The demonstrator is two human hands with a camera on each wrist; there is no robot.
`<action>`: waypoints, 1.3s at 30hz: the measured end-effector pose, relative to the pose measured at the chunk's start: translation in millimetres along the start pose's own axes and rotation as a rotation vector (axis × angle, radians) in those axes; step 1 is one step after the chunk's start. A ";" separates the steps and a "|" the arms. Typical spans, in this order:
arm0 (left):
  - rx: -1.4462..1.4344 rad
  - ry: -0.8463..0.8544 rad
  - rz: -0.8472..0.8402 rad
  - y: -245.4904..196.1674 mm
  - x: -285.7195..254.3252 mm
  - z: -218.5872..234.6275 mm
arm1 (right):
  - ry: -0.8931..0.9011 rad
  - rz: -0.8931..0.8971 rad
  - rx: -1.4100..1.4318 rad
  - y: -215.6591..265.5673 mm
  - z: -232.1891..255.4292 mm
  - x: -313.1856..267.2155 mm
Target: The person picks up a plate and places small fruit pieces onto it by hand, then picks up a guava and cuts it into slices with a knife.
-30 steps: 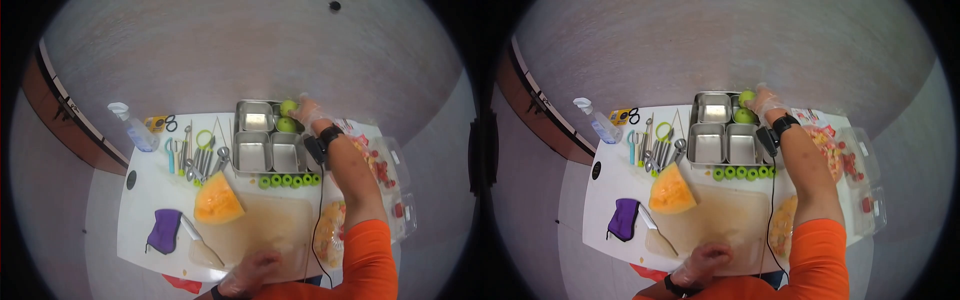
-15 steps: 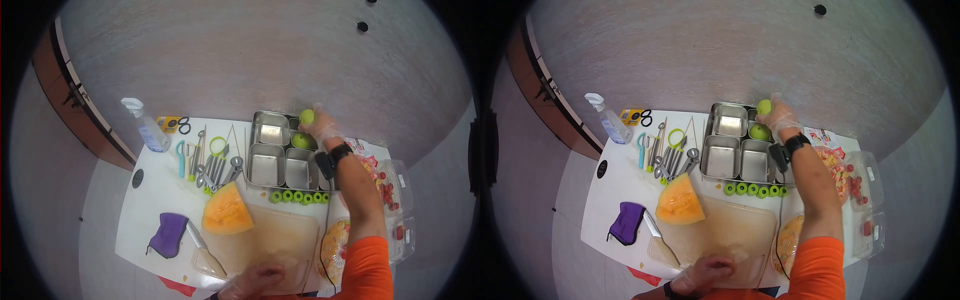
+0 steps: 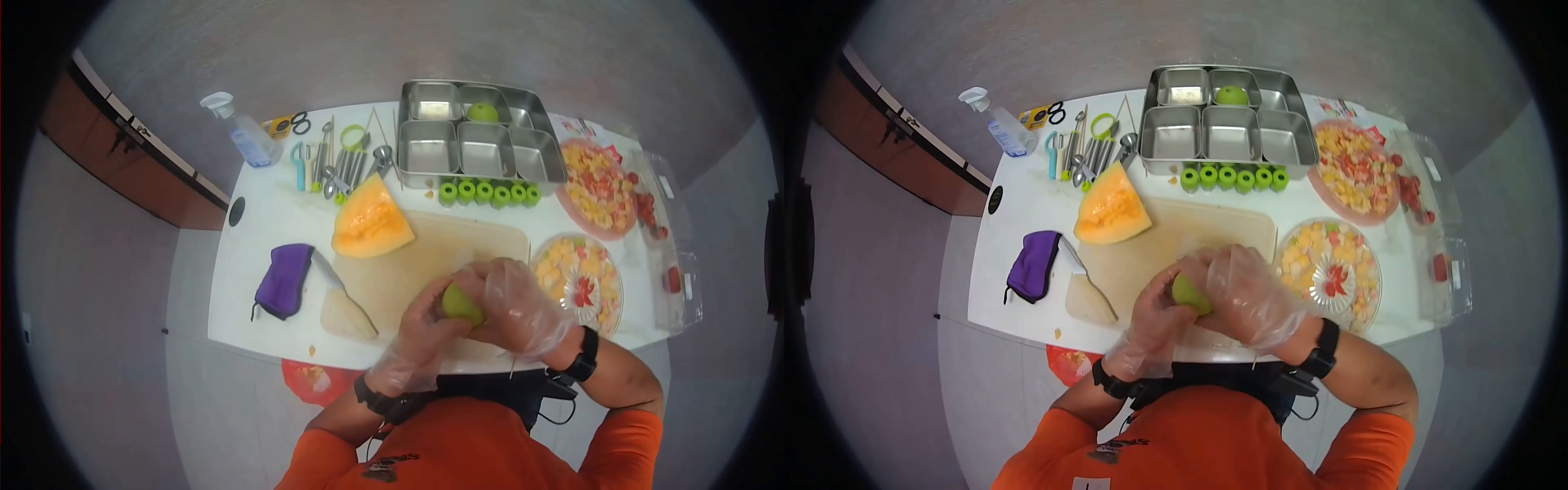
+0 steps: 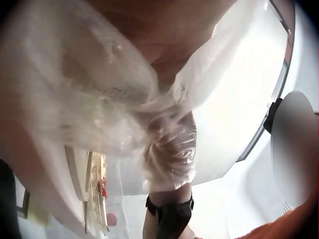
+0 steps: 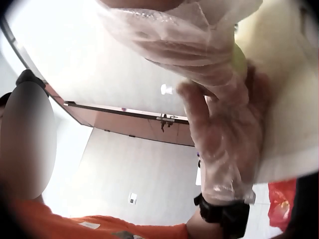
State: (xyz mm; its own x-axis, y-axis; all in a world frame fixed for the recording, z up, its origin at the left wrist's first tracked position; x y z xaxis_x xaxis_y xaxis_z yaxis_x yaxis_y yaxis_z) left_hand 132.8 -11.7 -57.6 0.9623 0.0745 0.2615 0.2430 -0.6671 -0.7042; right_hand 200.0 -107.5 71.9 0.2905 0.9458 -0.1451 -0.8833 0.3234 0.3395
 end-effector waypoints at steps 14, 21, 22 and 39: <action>0.015 -0.015 0.181 -56.6 -51.1 -29.9 | -0.711 -0.263 0.534 -27.2 -73.3 -60.9; 0.173 -0.303 -0.067 -147.2 -127.6 -5.1 | -0.194 0.072 0.265 83.5 -79.5 55.1; 0.204 -0.343 -0.108 -159.0 -138.0 0.1 | -0.189 0.081 0.269 93.9 -75.7 68.6; 0.397 -0.309 -0.075 -160.3 -131.5 10.6 | -0.095 0.040 0.828 53.2 -76.8 1.2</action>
State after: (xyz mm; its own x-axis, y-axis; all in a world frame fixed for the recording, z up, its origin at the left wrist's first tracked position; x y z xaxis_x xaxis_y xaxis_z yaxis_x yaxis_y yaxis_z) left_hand -31.4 93.3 13.9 0.9170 0.3673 0.1555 0.2825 -0.3228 -0.9033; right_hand 125.0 -91.4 18.4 0.3273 0.9435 -0.0516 -0.3480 0.1711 0.9218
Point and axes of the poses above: each hand's wrist, its own x-axis towards the middle knuckle, its own z-axis out of the back of the hand, y = z × x, the point moved 6 cm from there along x, towards the middle knuckle, and after that the axes turned 14 degrees about y, right-handed, at the moved point
